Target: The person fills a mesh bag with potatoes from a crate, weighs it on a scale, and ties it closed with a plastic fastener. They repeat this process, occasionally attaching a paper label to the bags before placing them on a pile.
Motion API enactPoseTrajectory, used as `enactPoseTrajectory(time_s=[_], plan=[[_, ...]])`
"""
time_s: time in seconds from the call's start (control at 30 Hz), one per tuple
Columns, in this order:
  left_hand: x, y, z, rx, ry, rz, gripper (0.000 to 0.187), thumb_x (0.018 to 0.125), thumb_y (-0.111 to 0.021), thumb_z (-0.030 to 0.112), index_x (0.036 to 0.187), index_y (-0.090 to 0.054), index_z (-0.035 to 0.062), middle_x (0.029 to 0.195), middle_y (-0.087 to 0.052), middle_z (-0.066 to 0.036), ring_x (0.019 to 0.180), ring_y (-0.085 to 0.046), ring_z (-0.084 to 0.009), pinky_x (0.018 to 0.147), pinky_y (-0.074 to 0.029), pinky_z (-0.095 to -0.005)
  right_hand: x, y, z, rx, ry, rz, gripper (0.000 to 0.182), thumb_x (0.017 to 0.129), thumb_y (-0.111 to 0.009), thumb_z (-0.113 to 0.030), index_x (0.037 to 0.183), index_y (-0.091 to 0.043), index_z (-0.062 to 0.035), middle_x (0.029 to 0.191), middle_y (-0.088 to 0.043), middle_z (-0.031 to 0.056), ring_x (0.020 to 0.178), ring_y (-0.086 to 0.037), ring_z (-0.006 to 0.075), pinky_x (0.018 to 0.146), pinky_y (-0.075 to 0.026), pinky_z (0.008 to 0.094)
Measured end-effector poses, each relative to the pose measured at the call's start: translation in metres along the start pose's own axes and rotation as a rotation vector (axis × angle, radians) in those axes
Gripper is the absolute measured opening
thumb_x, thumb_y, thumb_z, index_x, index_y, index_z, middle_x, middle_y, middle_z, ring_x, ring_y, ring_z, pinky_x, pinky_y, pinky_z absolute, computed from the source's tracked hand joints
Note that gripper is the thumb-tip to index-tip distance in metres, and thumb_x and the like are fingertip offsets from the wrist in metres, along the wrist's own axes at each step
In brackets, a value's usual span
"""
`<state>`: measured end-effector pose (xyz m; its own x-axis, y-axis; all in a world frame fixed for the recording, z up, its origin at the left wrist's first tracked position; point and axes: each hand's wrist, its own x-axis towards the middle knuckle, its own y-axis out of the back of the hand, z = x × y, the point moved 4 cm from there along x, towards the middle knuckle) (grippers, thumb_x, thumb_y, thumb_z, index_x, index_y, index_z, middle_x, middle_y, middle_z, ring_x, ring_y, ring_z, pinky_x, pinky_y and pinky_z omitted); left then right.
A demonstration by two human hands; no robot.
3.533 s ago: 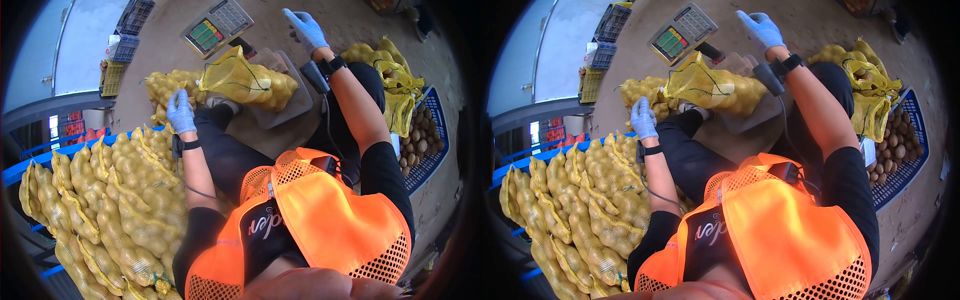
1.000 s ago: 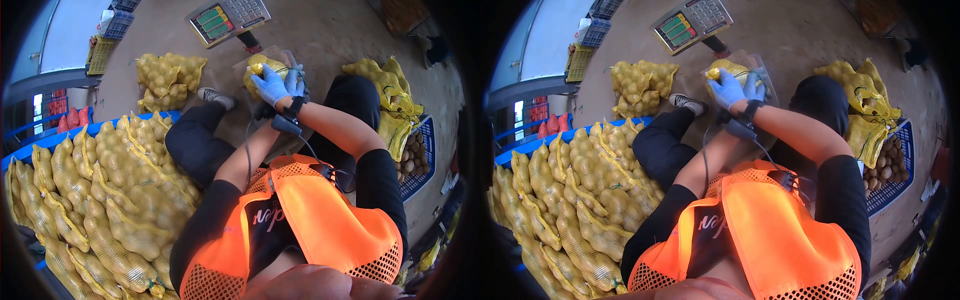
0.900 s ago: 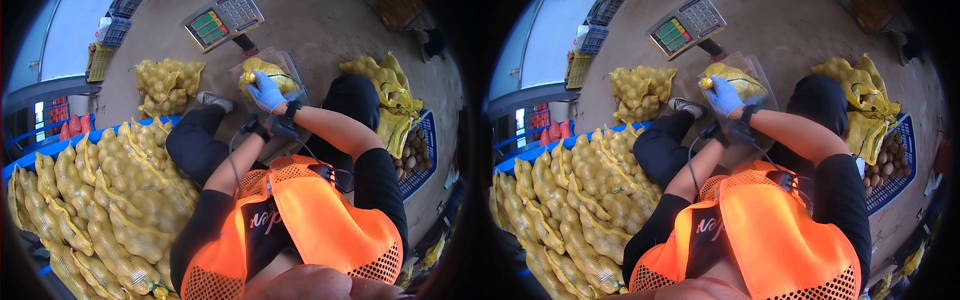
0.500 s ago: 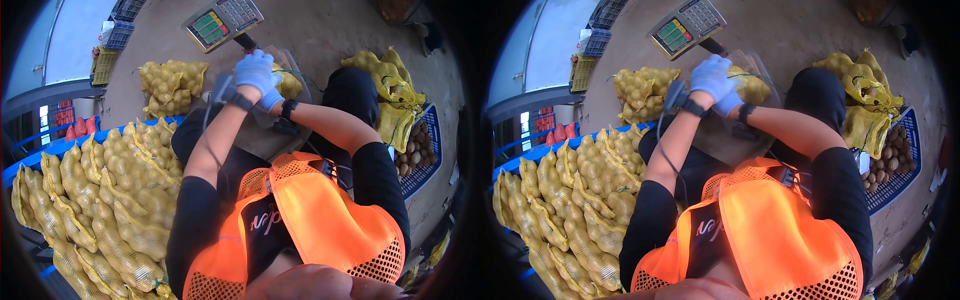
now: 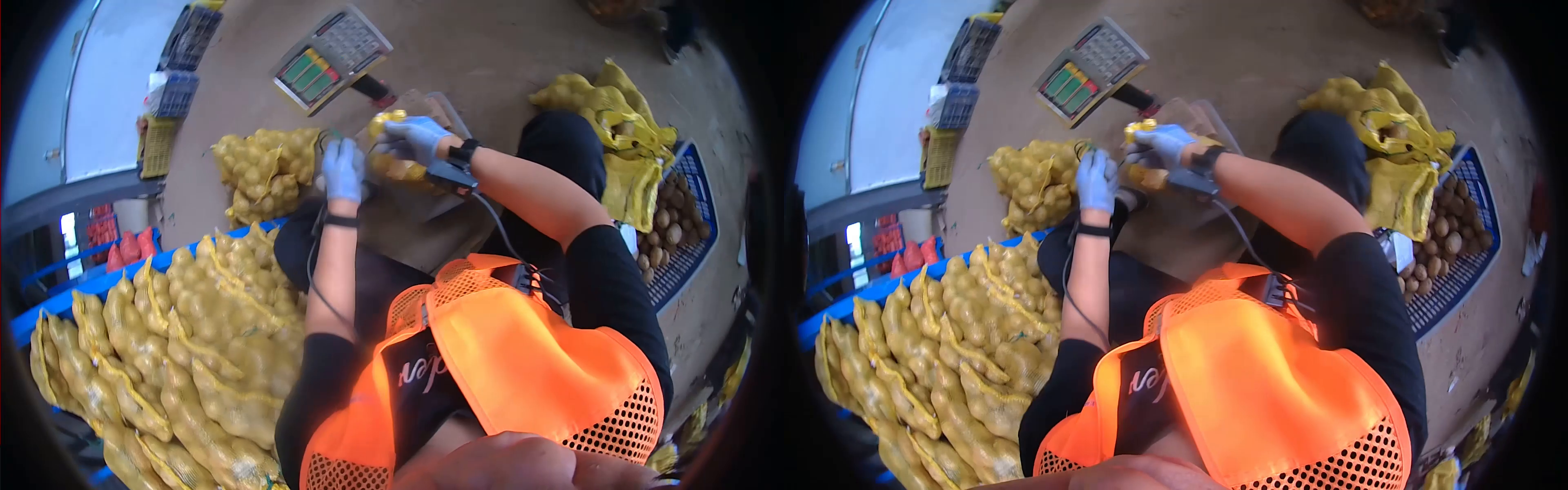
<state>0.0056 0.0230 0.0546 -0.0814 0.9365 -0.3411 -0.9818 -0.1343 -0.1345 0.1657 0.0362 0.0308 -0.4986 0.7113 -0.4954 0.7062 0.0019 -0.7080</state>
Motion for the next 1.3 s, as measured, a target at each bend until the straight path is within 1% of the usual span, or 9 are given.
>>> enactPoseTrajectory(time_s=[0.13, 0.3, 0.5, 0.67, 0.8, 0.9, 0.97, 1.07, 1.3], plan=[[-0.066, -0.065, 0.024, 0.865, -0.451, 0.004, 0.012, 0.089, -0.051, 0.012, 0.097, -0.054, 0.0029, 0.074, -0.056, -0.003, 0.06, -0.051, -0.009, 0.055, -0.043, -0.0259, 0.021, -0.013, 0.011, 0.273, -0.021, -0.258, 0.041, 0.091, -0.043, -0.044, 0.109, -0.051, -0.0074, 0.093, -0.057, 0.0103, 0.08, -0.054, 0.0229, 0.078, -0.043, 0.0358], [0.004, -0.05, 0.032, 0.94, -0.604, 0.077, 0.013, 0.086, -0.055, 0.013, 0.09, -0.057, 0.0007, 0.078, -0.06, -0.01, 0.07, -0.058, -0.0218, 0.064, -0.046, -0.0331, -0.012, -0.02, -0.016, -1.064, 0.237, -0.115, 0.102, 0.067, -0.027, -0.085, 0.119, -0.053, -0.0014, 0.122, -0.052, 0.0201, 0.11, -0.05, 0.0313, 0.092, -0.038, 0.0409], [0.07, -0.002, -0.038, 0.168, 0.178, -0.105, 0.011, 0.086, -0.055, 0.013, 0.088, -0.059, 0.0027, 0.084, -0.061, -0.006, 0.072, -0.058, -0.0155, 0.063, -0.047, -0.0268, -0.002, 0.007, 0.0, -1.083, 0.405, 0.146, 0.062, 0.056, -0.079, -0.03, 0.108, -0.058, -0.0019, 0.104, -0.061, 0.0182, 0.097, -0.058, 0.0334, 0.084, -0.046, 0.0364], [0.067, 0.02, -0.068, 0.084, 0.169, -0.02, 0.017, 0.086, -0.054, 0.022, 0.084, -0.06, 0.0061, 0.087, -0.063, -0.005, 0.073, -0.057, -0.016, 0.068, -0.045, -0.0295, -0.005, -0.003, 0.007, -1.5, 0.892, 0.022, 0.036, 0.064, -0.069, -0.013, 0.099, -0.061, -0.0074, 0.093, -0.057, 0.0179, 0.089, -0.054, 0.0355, 0.078, -0.044, 0.0393], [0.034, 0.025, -0.045, -0.553, 0.374, 0.217, 0.014, 0.092, -0.047, 0.024, 0.081, -0.05, 0.015, 0.072, -0.059, -0.004, 0.045, -0.043, -0.012, 0.039, -0.03, -0.0259, -0.011, -0.002, -0.015, -1.614, 0.782, 0.286, 0.037, 0.071, -0.07, -0.033, 0.098, -0.064, -0.0088, 0.097, -0.057, 0.015, 0.087, -0.054, 0.0294, 0.075, -0.044, 0.0363], [0.014, 0.047, -0.046, -0.621, 0.288, 0.141, 0.014, 0.092, -0.047, 0.02, 0.081, -0.049, 0.013, 0.06, -0.047, -0.001, 0.04, -0.035, -0.0109, 0.038, -0.029, -0.0251, 0.017, 0.017, -0.006, -0.793, 0.331, 0.064, 0.038, 0.077, -0.066, -0.038, 0.096, -0.063, -0.0055, 0.088, -0.061, 0.0106, 0.078, -0.058, 0.0246, 0.068, -0.046, 0.033], [-0.017, 0.029, -0.024, -0.216, 0.043, 0.096, 0.014, 0.092, -0.047, 0.018, 0.08, -0.047, 0.0127, 0.055, -0.035, 0.002, 0.039, -0.03, -0.0096, 0.038, -0.027, -0.0231, 0.027, 0.026, 0.006, -0.426, -0.112, 0.083, 0.044, 0.082, -0.062, -0.041, 0.107, -0.058, -0.0045, 0.079, -0.062, 0.0061, 0.071, -0.059, 0.0166, 0.066, -0.047, 0.027], [-0.049, -0.01, -0.012, 0.642, -0.384, 0.083, 0.014, 0.089, -0.053, 0.018, 0.083, -0.053, 0.0051, 0.06, -0.052, -0.004, 0.045, -0.049, -0.0151, 0.045, -0.041, -0.0307, 0.006, -0.003, -0.002, 0.014, -0.098, 0.014, 0.043, 0.079, -0.062, -0.048, 0.09, -0.061, -0.0065, 0.077, -0.059, 0.0038, 0.071, -0.056, 0.0159, 0.061, -0.045, 0.0288], [-0.009, -0.043, 0.051, 0.979, -0.525, 0.107, 0.014, 0.082, -0.058, 0.017, 0.089, -0.059, 0.0038, 0.079, -0.062, -0.016, 0.075, -0.062, -0.0299, 0.065, -0.048, -0.0349, -0.004, -0.012, 0.003, -0.337, -0.256, -0.337, 0.049, 0.079, -0.057, -0.055, 0.107, -0.057, -0.0142, 0.086, -0.056, -0.0022, 0.069, -0.043, 0.008, 0.058, -0.031, 0.02]])
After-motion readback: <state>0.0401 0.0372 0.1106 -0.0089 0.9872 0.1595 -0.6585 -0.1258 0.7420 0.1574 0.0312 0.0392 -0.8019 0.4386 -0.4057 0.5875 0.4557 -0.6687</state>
